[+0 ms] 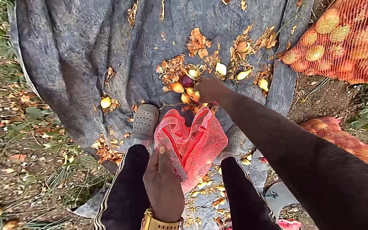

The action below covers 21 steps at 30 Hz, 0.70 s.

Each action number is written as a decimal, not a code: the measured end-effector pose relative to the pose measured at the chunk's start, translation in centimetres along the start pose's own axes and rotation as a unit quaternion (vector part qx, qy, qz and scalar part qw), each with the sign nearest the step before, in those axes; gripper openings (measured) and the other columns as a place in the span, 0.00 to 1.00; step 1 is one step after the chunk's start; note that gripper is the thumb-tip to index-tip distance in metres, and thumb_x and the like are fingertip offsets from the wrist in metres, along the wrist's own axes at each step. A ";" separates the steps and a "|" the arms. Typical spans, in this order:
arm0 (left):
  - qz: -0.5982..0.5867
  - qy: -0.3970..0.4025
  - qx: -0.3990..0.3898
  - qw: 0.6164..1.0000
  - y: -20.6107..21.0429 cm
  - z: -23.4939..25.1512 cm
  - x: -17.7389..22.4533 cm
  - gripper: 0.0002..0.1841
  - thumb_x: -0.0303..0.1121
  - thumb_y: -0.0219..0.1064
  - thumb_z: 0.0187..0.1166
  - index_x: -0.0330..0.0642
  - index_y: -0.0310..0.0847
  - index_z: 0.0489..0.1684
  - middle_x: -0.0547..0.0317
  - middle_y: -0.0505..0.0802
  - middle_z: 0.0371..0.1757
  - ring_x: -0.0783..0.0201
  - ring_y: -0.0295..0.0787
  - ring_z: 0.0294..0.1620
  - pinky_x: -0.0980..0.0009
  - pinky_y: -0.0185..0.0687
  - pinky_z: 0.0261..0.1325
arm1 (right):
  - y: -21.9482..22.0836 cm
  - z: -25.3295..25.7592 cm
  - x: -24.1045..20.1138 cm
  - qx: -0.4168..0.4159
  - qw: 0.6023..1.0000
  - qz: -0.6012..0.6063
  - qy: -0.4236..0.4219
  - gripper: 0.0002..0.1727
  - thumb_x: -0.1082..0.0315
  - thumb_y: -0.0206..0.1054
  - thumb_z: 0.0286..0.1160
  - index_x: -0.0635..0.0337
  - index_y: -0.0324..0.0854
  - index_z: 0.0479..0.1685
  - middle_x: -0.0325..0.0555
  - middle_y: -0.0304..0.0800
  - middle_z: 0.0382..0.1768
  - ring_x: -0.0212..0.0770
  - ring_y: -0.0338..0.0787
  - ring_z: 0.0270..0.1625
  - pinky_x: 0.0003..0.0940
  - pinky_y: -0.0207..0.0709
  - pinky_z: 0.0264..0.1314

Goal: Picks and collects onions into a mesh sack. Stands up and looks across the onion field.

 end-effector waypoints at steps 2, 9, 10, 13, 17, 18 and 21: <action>-0.014 0.003 0.013 1.000 -0.3 0.4 0.6 0.16 0.35 0.54 0.93 0.36 0.88 0.56 0.50 0.93 0.40 0.61 0.93 0.39 0.64 0.93 0.43 | -0.4 -0.8 0.4 0.009 1.000 0.022 0.008 0.39 0.38 0.82 0.47 0.37 0.87 0.68 0.59 0.83 0.68 0.65 0.87 0.61 0.72 0.81 0.51; -0.024 -0.005 -0.007 1.000 -1.8 0.4 0.6 0.17 0.35 0.53 0.93 0.38 0.88 0.59 0.50 0.94 0.43 0.60 0.94 0.43 0.62 0.94 0.47 | 2.8 -5.7 3.1 0.150 0.939 0.295 0.097 0.39 0.42 0.83 0.56 0.49 0.84 0.71 0.56 0.78 0.73 0.58 0.85 0.67 0.68 0.82 0.59; -0.023 -0.003 -0.009 1.000 -1.9 0.4 0.6 0.17 0.35 0.53 0.93 0.38 0.88 0.60 0.50 0.94 0.43 0.60 0.94 0.42 0.62 0.94 0.46 | 3.5 -5.3 2.9 0.177 0.927 0.322 0.082 0.39 0.44 0.84 0.55 0.47 0.84 0.73 0.55 0.76 0.74 0.56 0.84 0.68 0.64 0.83 0.61; -0.019 0.008 -0.011 1.000 -2.5 0.6 0.5 0.17 0.37 0.53 0.93 0.38 0.89 0.58 0.49 0.94 0.42 0.58 0.95 0.41 0.60 0.95 0.45 | 3.7 -1.7 0.2 0.183 0.911 0.366 0.060 0.41 0.43 0.84 0.54 0.44 0.82 0.75 0.57 0.71 0.79 0.56 0.82 0.71 0.62 0.83 0.63; -0.033 0.011 -0.015 0.999 -2.3 0.4 0.3 0.17 0.38 0.54 0.93 0.39 0.89 0.58 0.48 0.93 0.42 0.56 0.94 0.41 0.58 0.94 0.45 | 3.3 2.3 -2.7 0.113 0.931 0.338 0.075 0.38 0.37 0.84 0.44 0.36 0.88 0.65 0.65 0.67 0.79 0.60 0.83 0.67 0.66 0.83 0.58; -0.041 0.012 -0.017 0.999 -2.3 0.4 0.4 0.17 0.38 0.54 0.93 0.40 0.89 0.59 0.47 0.94 0.43 0.56 0.94 0.42 0.58 0.94 0.46 | 3.1 2.2 -2.9 0.110 0.932 0.336 0.078 0.38 0.37 0.84 0.44 0.36 0.89 0.64 0.65 0.69 0.77 0.60 0.82 0.67 0.66 0.83 0.59; -0.057 0.015 -0.005 0.998 -2.8 0.8 0.7 0.17 0.38 0.55 0.92 0.41 0.90 0.58 0.47 0.94 0.43 0.56 0.94 0.42 0.57 0.94 0.46 | 1.9 0.0 -2.6 0.165 0.895 0.399 0.109 0.39 0.39 0.84 0.46 0.42 0.89 0.66 0.64 0.73 0.74 0.61 0.80 0.71 0.66 0.80 0.64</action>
Point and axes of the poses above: each hand's wrist, its own z-axis towards the middle knuckle, its own y-axis out of the palm, x = y × z, the point moved 4 cm from there along z, towards the middle knuckle
